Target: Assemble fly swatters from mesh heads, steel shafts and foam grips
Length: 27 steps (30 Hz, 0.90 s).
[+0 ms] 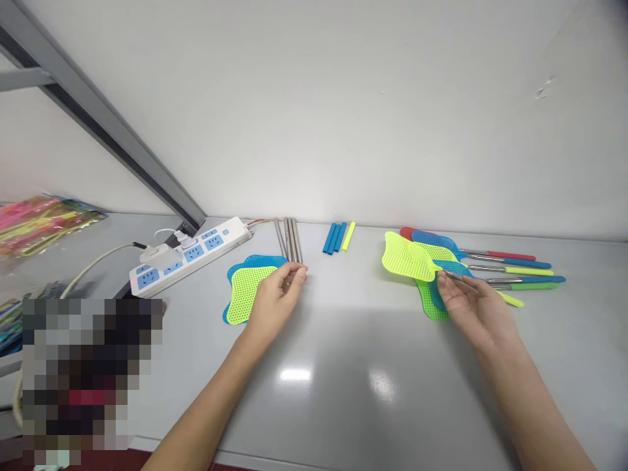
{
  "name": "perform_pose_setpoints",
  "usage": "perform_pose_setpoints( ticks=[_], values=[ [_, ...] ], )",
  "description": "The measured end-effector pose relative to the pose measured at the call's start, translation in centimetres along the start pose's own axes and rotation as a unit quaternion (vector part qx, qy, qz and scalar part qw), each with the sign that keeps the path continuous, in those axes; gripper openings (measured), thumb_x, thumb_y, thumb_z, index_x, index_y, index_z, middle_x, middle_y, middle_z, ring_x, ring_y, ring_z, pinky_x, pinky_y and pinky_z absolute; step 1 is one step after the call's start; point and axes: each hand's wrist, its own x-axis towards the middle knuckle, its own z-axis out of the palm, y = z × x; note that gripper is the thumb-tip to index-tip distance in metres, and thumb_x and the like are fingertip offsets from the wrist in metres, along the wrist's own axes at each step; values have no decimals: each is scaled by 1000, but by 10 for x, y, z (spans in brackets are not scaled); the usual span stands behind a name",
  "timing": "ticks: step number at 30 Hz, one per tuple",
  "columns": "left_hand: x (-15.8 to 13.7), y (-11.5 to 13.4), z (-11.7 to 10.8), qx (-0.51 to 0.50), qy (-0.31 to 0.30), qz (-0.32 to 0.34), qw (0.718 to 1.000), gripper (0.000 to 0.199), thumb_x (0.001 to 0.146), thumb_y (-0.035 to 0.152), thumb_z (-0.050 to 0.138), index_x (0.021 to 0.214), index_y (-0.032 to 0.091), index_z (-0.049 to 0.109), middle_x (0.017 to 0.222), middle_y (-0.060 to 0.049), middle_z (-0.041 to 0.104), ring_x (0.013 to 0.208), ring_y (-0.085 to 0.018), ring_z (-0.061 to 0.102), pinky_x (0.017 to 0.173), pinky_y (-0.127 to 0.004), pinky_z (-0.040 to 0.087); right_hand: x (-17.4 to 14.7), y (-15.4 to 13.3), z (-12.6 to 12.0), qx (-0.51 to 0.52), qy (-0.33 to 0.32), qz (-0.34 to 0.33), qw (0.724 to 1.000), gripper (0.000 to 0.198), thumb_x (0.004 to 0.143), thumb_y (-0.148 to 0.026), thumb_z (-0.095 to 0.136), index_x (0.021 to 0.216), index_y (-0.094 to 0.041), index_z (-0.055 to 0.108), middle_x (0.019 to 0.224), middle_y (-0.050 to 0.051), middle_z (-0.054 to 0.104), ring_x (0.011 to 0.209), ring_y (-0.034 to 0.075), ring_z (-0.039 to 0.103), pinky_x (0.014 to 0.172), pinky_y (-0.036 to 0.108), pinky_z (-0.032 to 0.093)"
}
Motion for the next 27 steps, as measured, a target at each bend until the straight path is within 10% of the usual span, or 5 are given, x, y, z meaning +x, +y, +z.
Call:
perform_pose_setpoints(
  ticks=[14, 27],
  values=[
    [11, -21, -4, 174, 1, 110, 978, 26, 84, 34, 36, 89, 18, 56, 95, -6, 57, 93, -21, 50, 83, -32, 34, -4, -1, -1, -5, 9, 48, 999, 32, 69, -5, 40, 97, -11, 55, 106, 17, 57, 95, 22, 58, 64, 26, 57],
    [21, -33, 22, 305, 50, 80, 948, 27, 81, 39, 39, 76, 17, 55, 80, -9, 53, 81, -25, 48, 73, -36, 32, -20, 39, 3, -40, -113, 170, 978, 15, 69, -8, 49, 79, -13, 58, 62, 2, 53, 50, 9, 51, 47, 21, 48]
  ],
)
